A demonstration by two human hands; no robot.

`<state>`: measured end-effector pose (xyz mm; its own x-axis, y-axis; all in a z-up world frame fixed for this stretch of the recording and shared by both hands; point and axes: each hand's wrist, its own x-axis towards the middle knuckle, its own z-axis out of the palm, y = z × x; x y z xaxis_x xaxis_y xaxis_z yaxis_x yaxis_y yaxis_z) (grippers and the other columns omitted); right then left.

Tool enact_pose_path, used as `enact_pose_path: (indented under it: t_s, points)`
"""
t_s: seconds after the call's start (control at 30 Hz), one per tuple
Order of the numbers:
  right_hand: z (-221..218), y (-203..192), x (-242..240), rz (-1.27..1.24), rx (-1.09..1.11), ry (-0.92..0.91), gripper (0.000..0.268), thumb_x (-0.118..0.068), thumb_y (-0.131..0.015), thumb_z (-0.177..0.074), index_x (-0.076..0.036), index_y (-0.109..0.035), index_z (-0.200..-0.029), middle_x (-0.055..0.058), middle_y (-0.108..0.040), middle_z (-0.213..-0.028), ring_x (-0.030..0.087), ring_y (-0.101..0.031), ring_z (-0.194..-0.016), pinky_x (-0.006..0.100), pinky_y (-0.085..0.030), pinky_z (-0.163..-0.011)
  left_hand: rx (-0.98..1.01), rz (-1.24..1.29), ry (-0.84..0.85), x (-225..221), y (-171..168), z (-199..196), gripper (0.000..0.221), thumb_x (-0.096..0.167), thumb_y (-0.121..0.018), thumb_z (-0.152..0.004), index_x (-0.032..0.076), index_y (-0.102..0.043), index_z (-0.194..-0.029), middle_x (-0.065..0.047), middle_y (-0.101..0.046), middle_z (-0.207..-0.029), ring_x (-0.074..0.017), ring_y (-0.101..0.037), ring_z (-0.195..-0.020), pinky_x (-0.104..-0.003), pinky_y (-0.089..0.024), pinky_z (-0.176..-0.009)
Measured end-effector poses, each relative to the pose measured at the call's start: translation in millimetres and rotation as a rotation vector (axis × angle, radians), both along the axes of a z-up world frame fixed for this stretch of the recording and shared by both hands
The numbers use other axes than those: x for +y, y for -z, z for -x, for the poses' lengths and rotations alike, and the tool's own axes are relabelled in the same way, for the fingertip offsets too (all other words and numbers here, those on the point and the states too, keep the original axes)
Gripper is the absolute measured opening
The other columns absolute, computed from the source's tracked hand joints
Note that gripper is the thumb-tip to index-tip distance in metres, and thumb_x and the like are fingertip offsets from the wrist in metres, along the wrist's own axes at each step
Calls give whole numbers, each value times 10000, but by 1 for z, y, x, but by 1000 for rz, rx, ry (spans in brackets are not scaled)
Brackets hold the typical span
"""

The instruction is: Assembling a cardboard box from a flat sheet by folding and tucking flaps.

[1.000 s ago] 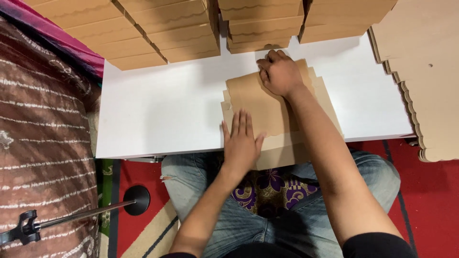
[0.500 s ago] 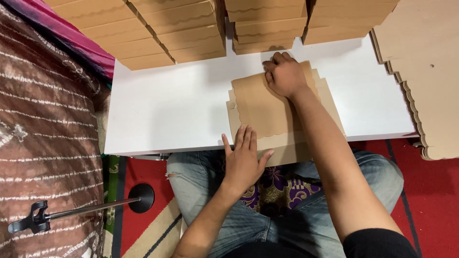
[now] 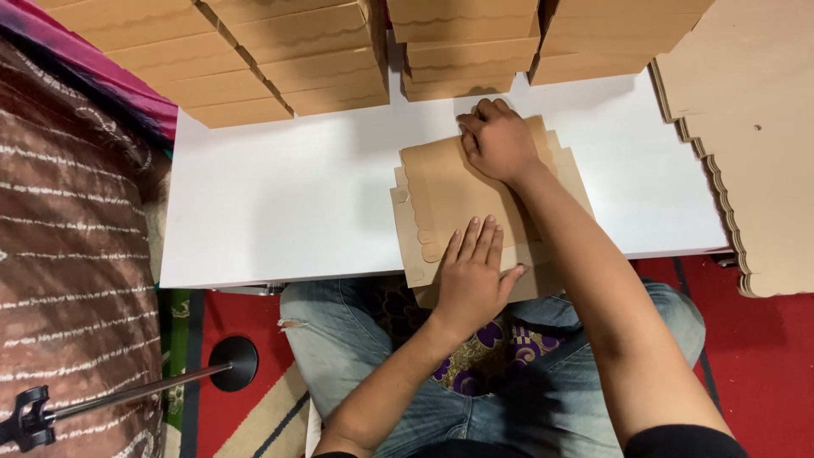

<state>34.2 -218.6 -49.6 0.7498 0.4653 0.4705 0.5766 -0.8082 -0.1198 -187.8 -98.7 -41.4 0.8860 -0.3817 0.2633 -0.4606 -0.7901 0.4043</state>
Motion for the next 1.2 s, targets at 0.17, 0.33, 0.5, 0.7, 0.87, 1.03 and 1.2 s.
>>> enact_pose_path:
  t_s: [0.17, 0.33, 0.5, 0.7, 0.87, 1.03, 1.2]
  points:
    - [-1, 2, 0, -2, -8, 5, 231, -194, -673, -925, -112, -774, -1116, 77, -597, -895, 275, -639, -901, 370, -556, -767, 76, -9, -28, 32, -20, 5, 600, 463, -474, -1053, 11, -539, -1443, -203, -529, -1507, -352, -429, -1456, -547, -252, -1200]
    - [-3, -2, -1, -11, 25, 11, 220, -204, -669, -928, -108, -774, -1097, 73, -605, -881, 271, -645, -887, 372, -557, -758, 249, -69, -112, 64, -39, 16, 599, 528, -393, -1062, 82, -532, -1438, -161, -526, -1503, -308, -402, -1454, -562, -194, -1207]
    - [0, -8, 0, -13, 34, -1, 202, -193, -671, -925, -102, -769, -1077, 83, -607, -872, 290, -652, -876, 380, -559, -757, -156, -122, -237, 81, -20, 28, 452, 451, -566, -1034, 104, -652, -1310, -67, -633, -1344, -275, -523, -1346, -643, -187, -1172]
    - [0, -7, 1, -28, 32, -1, 197, -190, -661, -940, -96, -763, -1081, 101, -618, -891, 314, -661, -893, 402, -563, -772, -191, -119, -244, 59, -8, 22, 490, 483, -614, -980, 96, -666, -1276, -80, -627, -1270, -299, -522, -1298, -709, -211, -1117]
    - [-2, 4, 0, -8, 27, 22, 239, -210, -655, -948, -116, -769, -1136, 101, -624, -923, 312, -655, -927, 403, -563, -802, -210, -21, -136, 9, -1, 18, 517, 418, -623, -978, 11, -631, -1298, -182, -616, -1278, -357, -551, -1274, -637, -317, -1094]
    - [-3, 8, -1, 3, 9, 39, 252, -213, -665, -940, -129, -770, -1153, 102, -626, -945, 312, -650, -945, 410, -562, -821, -253, 35, -97, 2, -4, 17, 568, 434, -564, -1010, -6, -572, -1370, -190, -594, -1356, -353, -538, -1325, -626, -297, -1120]
    - [-4, 9, -1, -16, 10, 52, 228, -208, -657, -937, -149, -773, -1125, 73, -609, -926, 283, -644, -940, 387, -559, -817, 92, -73, -150, 46, -33, 25, 569, 520, -391, -1057, 83, -595, -1359, -145, -589, -1393, -318, -495, -1356, -673, -202, -1148]
